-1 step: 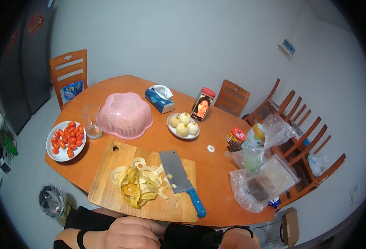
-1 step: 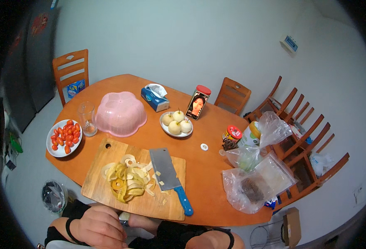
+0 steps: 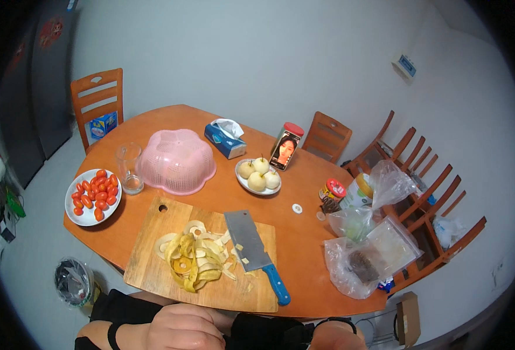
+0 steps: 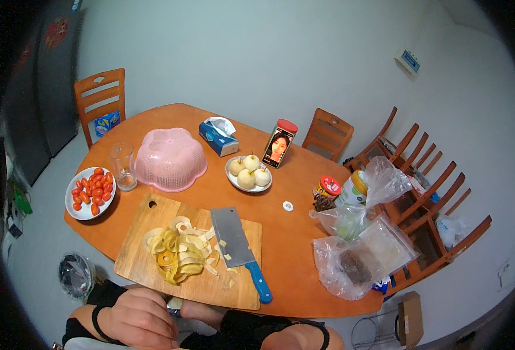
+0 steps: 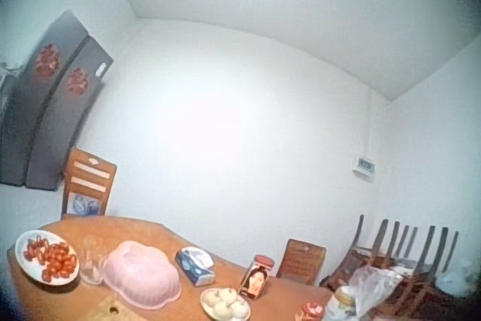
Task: The person places a wooden cutting board on a stool, picks up a cleaver, and chops a pile of potato peels on the board before picking up and peeling a small white onion.
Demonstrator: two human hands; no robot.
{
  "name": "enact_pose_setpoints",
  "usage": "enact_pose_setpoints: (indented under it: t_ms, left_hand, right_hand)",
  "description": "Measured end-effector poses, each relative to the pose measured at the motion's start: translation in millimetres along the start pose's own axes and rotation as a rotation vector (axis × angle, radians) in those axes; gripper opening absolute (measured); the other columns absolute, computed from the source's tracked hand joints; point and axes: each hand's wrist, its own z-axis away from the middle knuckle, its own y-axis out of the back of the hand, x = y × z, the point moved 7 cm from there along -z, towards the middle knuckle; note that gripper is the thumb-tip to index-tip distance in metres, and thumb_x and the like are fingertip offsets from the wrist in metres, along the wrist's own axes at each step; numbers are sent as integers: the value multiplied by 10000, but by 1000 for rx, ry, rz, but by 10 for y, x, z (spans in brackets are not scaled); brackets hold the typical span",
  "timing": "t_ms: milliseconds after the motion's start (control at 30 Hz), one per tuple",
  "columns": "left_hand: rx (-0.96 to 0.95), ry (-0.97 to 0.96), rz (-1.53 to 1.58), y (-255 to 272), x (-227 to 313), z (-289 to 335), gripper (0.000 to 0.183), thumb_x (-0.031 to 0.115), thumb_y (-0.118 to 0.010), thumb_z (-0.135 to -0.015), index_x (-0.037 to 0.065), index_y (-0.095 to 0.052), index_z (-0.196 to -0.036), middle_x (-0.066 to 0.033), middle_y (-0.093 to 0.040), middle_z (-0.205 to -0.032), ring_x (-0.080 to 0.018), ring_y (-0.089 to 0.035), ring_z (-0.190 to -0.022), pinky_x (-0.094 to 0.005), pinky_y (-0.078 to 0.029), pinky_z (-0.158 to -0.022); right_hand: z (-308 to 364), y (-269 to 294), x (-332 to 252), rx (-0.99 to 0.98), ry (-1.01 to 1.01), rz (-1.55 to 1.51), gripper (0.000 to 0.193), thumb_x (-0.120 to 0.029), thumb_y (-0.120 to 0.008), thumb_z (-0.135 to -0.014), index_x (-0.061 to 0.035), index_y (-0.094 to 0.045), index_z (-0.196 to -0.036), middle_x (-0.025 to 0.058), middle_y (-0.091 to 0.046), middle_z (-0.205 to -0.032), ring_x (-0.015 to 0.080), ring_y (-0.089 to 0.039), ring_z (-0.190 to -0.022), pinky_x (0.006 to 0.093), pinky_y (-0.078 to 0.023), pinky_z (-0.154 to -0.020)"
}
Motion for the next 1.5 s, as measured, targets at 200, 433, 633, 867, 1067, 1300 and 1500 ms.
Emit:
enact_pose_setpoints:
  t_ms: [200,433,633,867,1067,1300,1500]
  left_hand:
    - [-1,-3,-28,41,-42,-49,170,193,-720,-707,45,-647,-751,-58,-595,-748,-214,-570,-619,-317,-435,-548]
    - [-121,122,-75,30,-125,78,166,247,-714,-788,108,-685,-875,9,-631,-830,-177,-617,-733,-292,-473,-631]
    - [-70,145,-86,8,-246,174,175,258,-719,-772,95,-661,-797,-13,-626,-817,-190,-607,-701,-306,-465,-611]
    - [62,537,120,-53,-721,393,171,150,-752,-704,45,-632,-766,-75,-608,-716,-228,-585,-653,-299,-446,-575]
    - [121,693,156,-85,-880,482,158,120,-756,-716,23,-634,-741,-66,-613,-703,-195,-587,-651,-287,-443,-574]
    - [167,758,198,-180,-901,525,183,130,-755,-735,37,-611,-672,-53,-582,-632,-140,-546,-562,-243,-402,-507]
    - [209,758,169,-195,-897,524,252,133,-763,-735,51,-569,-597,-30,-542,-558,-118,-507,-505,-234,-368,-462]
  right_hand:
    - [31,15,36,75,-254,78,77,-27,-654,-752,-14,-594,-798,78,-605,-802,160,-576,-609,257,-453,-473]
    - [81,12,87,292,-256,184,120,-96,-689,-705,-37,-592,-745,99,-596,-744,198,-559,-539,301,-431,-440]
    - [119,57,344,-209,-599,-30,116,-142,-672,-786,-45,-610,-802,105,-588,-777,235,-591,-646,324,-494,-547]
    - [845,-30,708,-79,-1211,-81,128,22,-670,-768,-15,-604,-872,97,-620,-844,222,-606,-762,289,-486,-670]
    - [1212,-46,756,64,-1433,-210,73,-14,-597,-855,29,-566,-904,117,-590,-948,166,-569,-843,259,-469,-740]
    - [1605,-212,804,266,-1518,-615,86,-27,-515,-911,15,-523,-986,95,-538,-1078,128,-503,-984,254,-401,-884]
    - [1795,-312,812,363,-1552,-777,78,-34,-485,-930,4,-520,-988,83,-538,-1052,126,-498,-991,248,-399,-883]
